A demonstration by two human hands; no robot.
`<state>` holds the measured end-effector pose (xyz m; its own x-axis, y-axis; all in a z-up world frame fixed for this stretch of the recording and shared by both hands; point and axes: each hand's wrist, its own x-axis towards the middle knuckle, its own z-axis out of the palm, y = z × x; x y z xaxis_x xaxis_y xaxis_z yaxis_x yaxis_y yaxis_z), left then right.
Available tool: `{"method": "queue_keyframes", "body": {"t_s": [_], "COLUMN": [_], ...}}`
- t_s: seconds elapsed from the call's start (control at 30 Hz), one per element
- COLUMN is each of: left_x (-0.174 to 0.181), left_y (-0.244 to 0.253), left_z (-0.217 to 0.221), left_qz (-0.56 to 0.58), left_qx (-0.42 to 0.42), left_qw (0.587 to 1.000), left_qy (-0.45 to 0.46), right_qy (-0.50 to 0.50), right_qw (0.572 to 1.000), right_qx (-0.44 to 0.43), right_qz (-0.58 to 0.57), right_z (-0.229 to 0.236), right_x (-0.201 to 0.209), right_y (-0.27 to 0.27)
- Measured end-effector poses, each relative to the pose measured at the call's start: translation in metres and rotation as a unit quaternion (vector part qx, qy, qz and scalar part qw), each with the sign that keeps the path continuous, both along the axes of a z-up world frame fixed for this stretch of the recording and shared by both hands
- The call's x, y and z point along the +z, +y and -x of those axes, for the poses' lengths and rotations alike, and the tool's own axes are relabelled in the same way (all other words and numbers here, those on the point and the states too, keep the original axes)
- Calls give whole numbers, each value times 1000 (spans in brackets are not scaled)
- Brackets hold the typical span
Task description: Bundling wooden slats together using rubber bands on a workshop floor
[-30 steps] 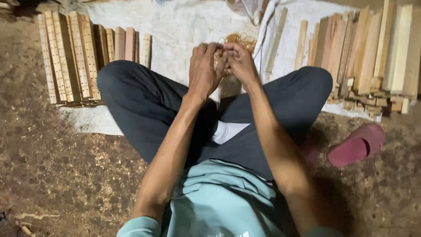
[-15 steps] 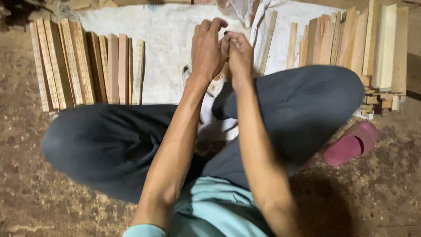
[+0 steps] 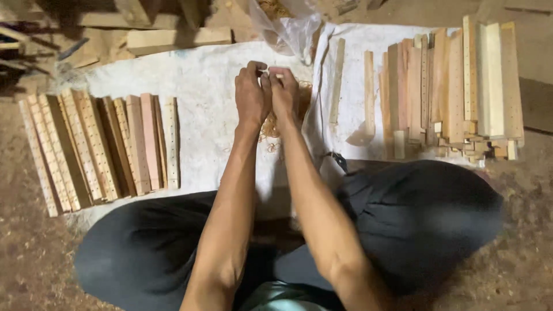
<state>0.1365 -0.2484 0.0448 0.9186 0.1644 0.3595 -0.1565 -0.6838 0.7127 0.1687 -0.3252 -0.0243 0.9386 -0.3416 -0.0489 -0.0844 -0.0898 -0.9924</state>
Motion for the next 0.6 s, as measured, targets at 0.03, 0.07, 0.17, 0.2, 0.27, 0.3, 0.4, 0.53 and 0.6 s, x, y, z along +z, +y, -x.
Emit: {"method": "queue_keyframes", "body": {"t_s": [0.03, 0.07, 0.17, 0.2, 0.27, 0.3, 0.4, 0.53, 0.6], "left_x": [-11, -17, -31, -40, -39, -36, -50, -94, -109], "left_y": [-10, -19, -45, -57, -59, -61, -68, -82, -89], "left_z": [-2, -13, -36, -34, -26, -24, -21, -24, -5], "left_qz": [1, 3, 27, 47, 78, 107, 139, 153, 133], "left_qx": [-6, -15, -43, -68, -66, -58, -55, -10, 22], "left_qw": [1000, 999, 995, 988, 978, 964, 964, 974, 980], "left_qy": [6, 31, 88, 128, 184, 234, 221, 166, 148], "right_qy": [6, 5, 19, 40, 19, -8, -27, -39, -64], "right_qw": [1000, 1000, 998, 996, 996, 996, 995, 996, 993], "right_qx": [-6, -23, -57, -79, -89, -94, -86, -60, -34], "right_qz": [1, 3, 1, -6, 3, 10, 35, 61, 89], "right_z": [1, -9, -22, -14, -3, 0, -32, -41, -42], "right_x": [-5, -3, -16, -27, -24, -21, -22, -39, -47], "right_y": [-13, -24, -51, -62, -59, -57, -74, -88, -98]}}
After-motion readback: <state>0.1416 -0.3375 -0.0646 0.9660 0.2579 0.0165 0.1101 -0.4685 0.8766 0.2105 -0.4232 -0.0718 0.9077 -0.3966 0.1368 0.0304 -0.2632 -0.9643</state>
